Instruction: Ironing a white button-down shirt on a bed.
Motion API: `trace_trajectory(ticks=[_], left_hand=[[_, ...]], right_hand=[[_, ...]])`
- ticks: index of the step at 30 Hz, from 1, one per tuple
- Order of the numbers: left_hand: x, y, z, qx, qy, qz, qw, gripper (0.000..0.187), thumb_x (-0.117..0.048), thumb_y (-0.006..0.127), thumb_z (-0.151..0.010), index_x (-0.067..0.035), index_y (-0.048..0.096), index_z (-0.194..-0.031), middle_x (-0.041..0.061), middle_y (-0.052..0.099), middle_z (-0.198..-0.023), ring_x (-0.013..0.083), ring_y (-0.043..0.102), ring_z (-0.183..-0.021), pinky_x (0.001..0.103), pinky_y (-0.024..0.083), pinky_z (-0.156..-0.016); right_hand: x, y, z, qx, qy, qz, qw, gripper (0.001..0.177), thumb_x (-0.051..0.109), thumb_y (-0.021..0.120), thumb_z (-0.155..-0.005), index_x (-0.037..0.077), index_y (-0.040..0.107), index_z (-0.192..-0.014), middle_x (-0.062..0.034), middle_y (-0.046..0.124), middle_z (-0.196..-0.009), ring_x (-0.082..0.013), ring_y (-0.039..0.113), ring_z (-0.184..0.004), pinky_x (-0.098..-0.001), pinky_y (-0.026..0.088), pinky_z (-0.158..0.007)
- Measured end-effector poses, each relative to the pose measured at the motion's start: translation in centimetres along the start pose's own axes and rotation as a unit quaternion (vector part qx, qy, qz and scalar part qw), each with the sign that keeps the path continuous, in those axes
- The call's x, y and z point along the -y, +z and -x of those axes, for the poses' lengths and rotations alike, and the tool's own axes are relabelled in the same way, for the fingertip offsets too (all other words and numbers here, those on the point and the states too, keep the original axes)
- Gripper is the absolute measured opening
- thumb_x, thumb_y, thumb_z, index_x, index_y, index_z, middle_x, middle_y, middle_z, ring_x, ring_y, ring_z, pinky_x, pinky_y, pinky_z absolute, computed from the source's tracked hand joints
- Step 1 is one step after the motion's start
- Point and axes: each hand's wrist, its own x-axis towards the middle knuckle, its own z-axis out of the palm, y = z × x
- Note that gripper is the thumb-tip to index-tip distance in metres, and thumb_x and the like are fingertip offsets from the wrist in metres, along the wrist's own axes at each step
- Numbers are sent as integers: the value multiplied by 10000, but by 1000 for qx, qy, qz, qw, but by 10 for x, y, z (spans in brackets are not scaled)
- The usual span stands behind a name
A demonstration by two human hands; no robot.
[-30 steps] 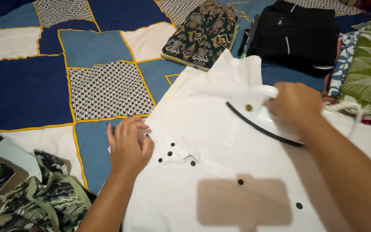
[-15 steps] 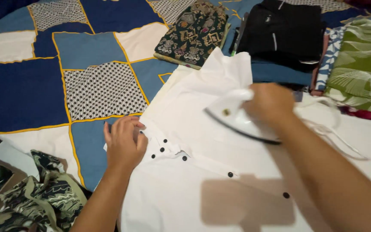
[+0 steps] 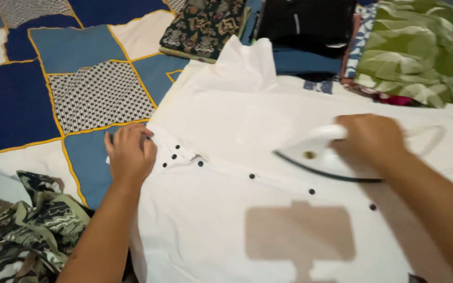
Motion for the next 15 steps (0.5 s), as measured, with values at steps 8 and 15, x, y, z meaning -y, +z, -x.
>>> trace_trajectory(ticks=[8, 15], left_hand=[[-30, -29, -6, 41, 43, -62, 996, 215, -336, 671, -968, -174, 733, -1096, 39, 685, -1226, 288, 572, -1260, 564, 345, -1119], [-44, -36, 0, 209, -42, -152, 965, 491, -599, 766, -814, -192, 805, -1088, 82, 744, -1064, 329, 649, -1078, 530, 469, -883]], right_hand=[[-211, 59, 52, -9, 177, 90, 980, 406, 476, 835, -782, 288, 787, -1138, -62, 807, -1032, -278, 777, -930, -438, 608, -823], [-235, 70, 199, -159, 146, 70, 974, 604, 421, 932, -524, 281, 807, -1097, -31, 796, -930, -219, 769, -756, -382, 587, -721]])
